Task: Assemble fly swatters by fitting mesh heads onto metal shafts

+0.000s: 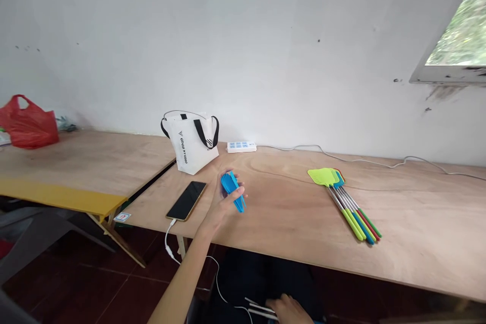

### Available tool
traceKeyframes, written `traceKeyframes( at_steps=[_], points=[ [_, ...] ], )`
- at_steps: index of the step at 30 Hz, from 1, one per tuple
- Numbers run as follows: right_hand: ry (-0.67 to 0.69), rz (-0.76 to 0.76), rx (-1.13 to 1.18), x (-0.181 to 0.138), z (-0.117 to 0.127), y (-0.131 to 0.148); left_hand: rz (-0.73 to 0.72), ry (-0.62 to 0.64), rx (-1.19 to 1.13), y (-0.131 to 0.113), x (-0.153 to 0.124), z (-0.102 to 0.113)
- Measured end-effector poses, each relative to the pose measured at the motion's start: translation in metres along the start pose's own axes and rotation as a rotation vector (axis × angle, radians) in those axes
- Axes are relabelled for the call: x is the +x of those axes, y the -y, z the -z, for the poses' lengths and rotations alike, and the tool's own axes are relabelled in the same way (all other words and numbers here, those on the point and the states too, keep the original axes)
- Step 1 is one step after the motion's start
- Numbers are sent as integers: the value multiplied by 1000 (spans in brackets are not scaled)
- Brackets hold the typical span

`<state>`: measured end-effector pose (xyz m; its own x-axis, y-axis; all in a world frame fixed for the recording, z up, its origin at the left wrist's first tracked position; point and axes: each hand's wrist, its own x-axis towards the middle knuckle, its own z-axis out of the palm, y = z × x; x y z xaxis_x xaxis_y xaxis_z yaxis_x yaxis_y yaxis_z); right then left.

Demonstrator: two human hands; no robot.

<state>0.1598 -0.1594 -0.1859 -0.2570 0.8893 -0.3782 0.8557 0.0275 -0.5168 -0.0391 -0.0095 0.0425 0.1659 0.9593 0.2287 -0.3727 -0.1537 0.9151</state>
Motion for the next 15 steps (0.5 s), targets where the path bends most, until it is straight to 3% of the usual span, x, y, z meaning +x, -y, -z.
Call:
traceKeyframes(
  at_steps=[4,10,15],
  points=[
    [-6,32,46,-1,19,8,-4,16,8,-1,0,1],
    [-131,162,368,-28,75,24,35,57,-26,-2,0,7],
    [-224,156,783,-69,123,37,204,330,-148,3,1,12]
  ],
)
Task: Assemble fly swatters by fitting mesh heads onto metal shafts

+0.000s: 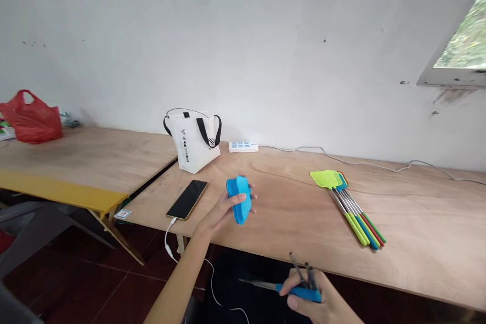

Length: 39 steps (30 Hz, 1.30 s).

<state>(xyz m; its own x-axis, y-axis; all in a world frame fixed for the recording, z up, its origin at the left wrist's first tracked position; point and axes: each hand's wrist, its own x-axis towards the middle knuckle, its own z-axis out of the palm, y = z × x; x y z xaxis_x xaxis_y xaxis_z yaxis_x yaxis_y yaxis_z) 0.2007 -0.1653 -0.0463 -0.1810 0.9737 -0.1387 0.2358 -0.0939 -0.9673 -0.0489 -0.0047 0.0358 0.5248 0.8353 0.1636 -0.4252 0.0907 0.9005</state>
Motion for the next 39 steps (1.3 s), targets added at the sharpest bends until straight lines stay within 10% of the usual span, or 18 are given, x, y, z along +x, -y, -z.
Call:
traceKeyframes(
  at_steps=[8,12,22,32,39],
  points=[
    [11,224,441,37,39,74,174,202,-198,29,3,-6],
    [-84,216,487,67,45,82,237,85,-266,40,2,-6],
    [-295,205,479,132,53,86,275,250,-383,46,7,-20],
    [-233,-58,-330,168,103,52,368,-181,-365,48,23,-3],
    [-103,137,-862,171,86,49,337,-402,-111,49,30,23]
  ],
)
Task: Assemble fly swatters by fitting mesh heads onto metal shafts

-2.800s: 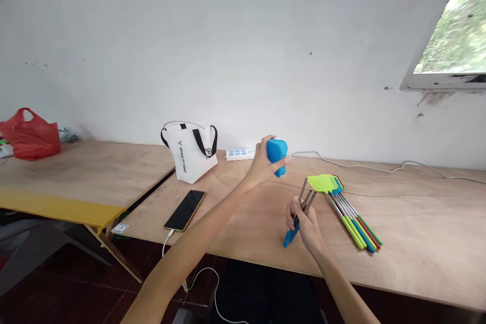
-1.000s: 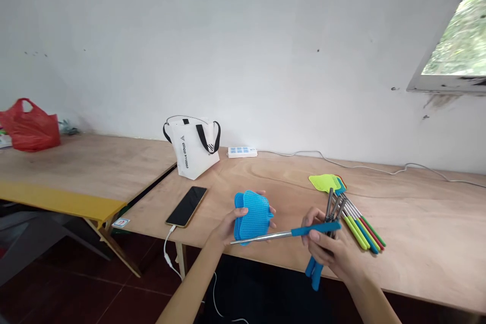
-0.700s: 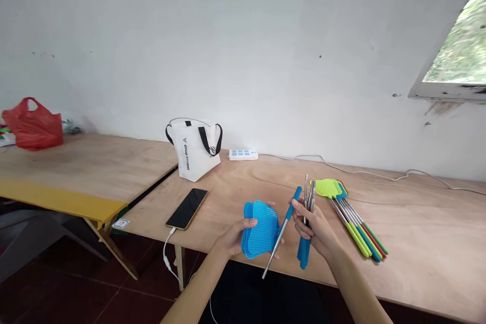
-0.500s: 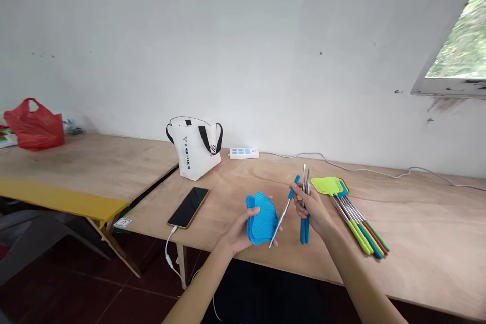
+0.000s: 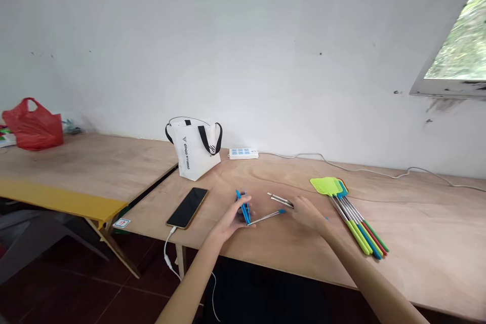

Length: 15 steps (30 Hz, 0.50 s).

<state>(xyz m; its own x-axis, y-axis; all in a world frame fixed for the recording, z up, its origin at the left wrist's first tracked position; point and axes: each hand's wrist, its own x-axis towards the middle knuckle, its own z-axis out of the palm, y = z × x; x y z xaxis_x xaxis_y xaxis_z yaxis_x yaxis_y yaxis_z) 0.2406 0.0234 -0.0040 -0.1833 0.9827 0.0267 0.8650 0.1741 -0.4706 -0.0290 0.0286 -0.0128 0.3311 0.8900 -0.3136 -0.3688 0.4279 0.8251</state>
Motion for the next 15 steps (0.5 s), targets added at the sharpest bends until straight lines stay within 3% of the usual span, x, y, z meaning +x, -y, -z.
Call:
traceKeyframes(
  at_steps=[4,10,13,15],
  points=[
    [92,124,-210,9,-20,25,-65,13,17,-6,-1,9],
    [119,110,-428,21,-33,35,-166,-16,75,-19,-6,19],
    [84,44,-490,18,-27,25,-368,-121,337,-25,-7,28],
    [45,-22,-521,16,-21,16,-528,-124,609,-27,-7,34]
  ],
)
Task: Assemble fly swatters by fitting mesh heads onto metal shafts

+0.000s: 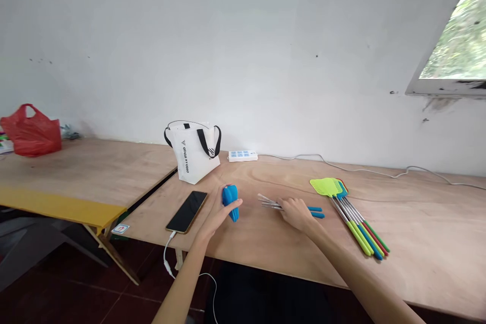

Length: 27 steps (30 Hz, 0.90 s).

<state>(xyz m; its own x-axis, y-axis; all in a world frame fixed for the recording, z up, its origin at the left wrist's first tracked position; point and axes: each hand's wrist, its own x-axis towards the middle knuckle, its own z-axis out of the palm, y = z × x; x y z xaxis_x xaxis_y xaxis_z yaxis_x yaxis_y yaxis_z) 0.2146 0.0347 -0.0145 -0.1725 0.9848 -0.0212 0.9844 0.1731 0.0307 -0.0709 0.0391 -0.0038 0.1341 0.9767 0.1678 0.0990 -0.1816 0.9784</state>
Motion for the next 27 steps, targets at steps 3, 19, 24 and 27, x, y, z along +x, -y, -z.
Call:
traceKeyframes(
  at_steps=[3,19,24,27],
  points=[
    [-31,-136,-28,-2,-1,-19,-156,230,358,4,6,7],
    [-145,-453,-104,0,-29,-51,-42,559,1324,25,208,-13],
    [-140,-446,-98,-1,-29,-51,-19,528,1274,55,192,-21],
    [-135,-441,-85,-2,-27,-49,-105,535,1256,61,171,-18]
  ],
)
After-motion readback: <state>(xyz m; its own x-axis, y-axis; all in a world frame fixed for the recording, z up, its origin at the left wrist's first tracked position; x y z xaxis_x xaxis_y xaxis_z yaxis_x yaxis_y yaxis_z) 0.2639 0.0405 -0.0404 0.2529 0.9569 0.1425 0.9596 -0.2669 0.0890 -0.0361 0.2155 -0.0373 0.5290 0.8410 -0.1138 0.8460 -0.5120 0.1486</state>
